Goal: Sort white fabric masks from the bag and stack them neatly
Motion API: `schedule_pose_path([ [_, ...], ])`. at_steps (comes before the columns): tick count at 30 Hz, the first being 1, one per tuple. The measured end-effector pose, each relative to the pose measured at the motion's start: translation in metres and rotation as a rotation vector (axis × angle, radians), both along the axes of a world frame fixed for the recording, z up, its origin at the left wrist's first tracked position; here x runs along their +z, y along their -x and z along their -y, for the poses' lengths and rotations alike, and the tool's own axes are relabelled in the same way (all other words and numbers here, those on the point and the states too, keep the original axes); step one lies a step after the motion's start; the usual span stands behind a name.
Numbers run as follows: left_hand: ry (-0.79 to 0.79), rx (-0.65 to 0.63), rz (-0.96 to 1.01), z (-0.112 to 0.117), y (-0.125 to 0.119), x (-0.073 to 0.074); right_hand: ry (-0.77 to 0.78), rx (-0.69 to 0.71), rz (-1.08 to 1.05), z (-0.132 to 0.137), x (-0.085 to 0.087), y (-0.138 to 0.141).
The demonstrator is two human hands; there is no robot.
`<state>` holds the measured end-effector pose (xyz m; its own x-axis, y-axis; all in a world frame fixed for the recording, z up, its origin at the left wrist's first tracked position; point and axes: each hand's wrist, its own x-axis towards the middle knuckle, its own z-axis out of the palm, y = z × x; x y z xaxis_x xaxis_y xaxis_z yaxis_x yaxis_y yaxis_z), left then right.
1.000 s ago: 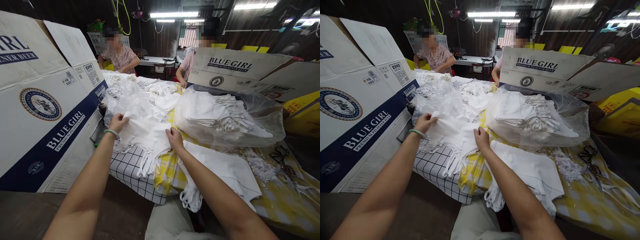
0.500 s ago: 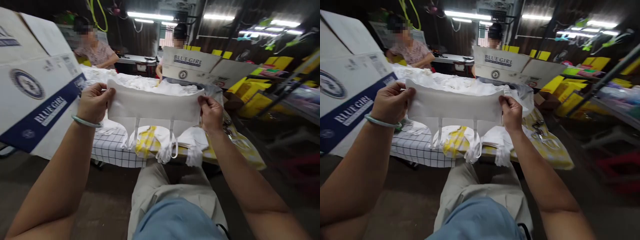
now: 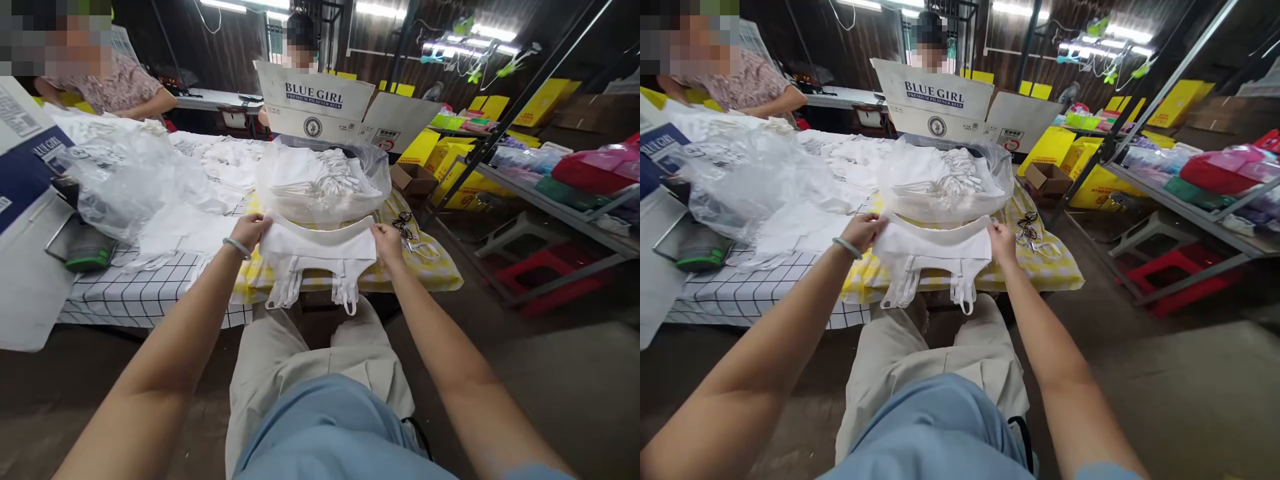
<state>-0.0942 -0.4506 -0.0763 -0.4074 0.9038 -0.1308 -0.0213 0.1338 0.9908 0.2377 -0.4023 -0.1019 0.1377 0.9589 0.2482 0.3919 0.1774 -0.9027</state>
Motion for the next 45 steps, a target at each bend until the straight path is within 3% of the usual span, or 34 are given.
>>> schedule_pose_path([
  [3,0.124,0.036,-0.075,-0.026,0.003,-0.028,0.054,-0.054,0.163,-0.024,-0.026,0.009],
  [6,0.163,0.023,-0.105,-0.034,0.009,-0.045,0.078,-0.048,0.225,-0.030,-0.040,0.011],
  [17,0.109,0.065,-0.277,-0.052,0.017,-0.062,0.108,-0.094,0.405,-0.034,-0.042,0.006],
  [20,0.118,0.068,-0.487,-0.049,0.015,-0.060,0.041,-0.099,0.557,-0.028,-0.043,0.011],
  [22,0.065,0.010,-0.802,-0.045,0.009,-0.055,-0.078,-0.099,0.720,-0.022,-0.040,0.016],
  [24,-0.036,-0.144,-1.111,-0.042,0.001,-0.051,-0.173,-0.052,0.856,-0.018,-0.037,0.022],
  [26,-0.069,-0.333,-1.276,-0.040,-0.008,-0.051,-0.140,0.061,0.950,-0.018,-0.038,0.027],
  [29,0.102,-0.535,-1.360,-0.040,-0.017,-0.058,0.096,0.220,1.015,-0.025,-0.047,0.029],
  [32,0.205,-0.589,-1.368,-0.040,-0.019,-0.067,0.223,0.266,1.014,-0.035,-0.056,0.025],
  [35,0.221,-0.604,-1.384,-0.040,-0.017,-0.065,0.246,0.261,1.018,-0.036,-0.048,0.025],
  [38,0.244,-0.635,-1.400,-0.042,-0.015,-0.055,0.087,0.200,0.940,-0.009,-0.024,0.037],
  [41,0.201,-0.625,-1.379,-0.041,-0.016,-0.045,-0.139,0.267,0.603,0.053,-0.009,0.063],
  [42,0.176,-0.621,-1.362,-0.040,-0.018,-0.043,-0.096,0.384,0.456,0.077,-0.010,0.072],
  [44,0.126,-0.607,-1.326,-0.032,-0.020,-0.041,0.145,0.647,0.213,0.121,-0.019,0.089],
  [45,0.087,-0.594,-1.310,-0.026,-0.020,-0.040,0.242,0.693,0.143,0.137,-0.024,0.094],
])
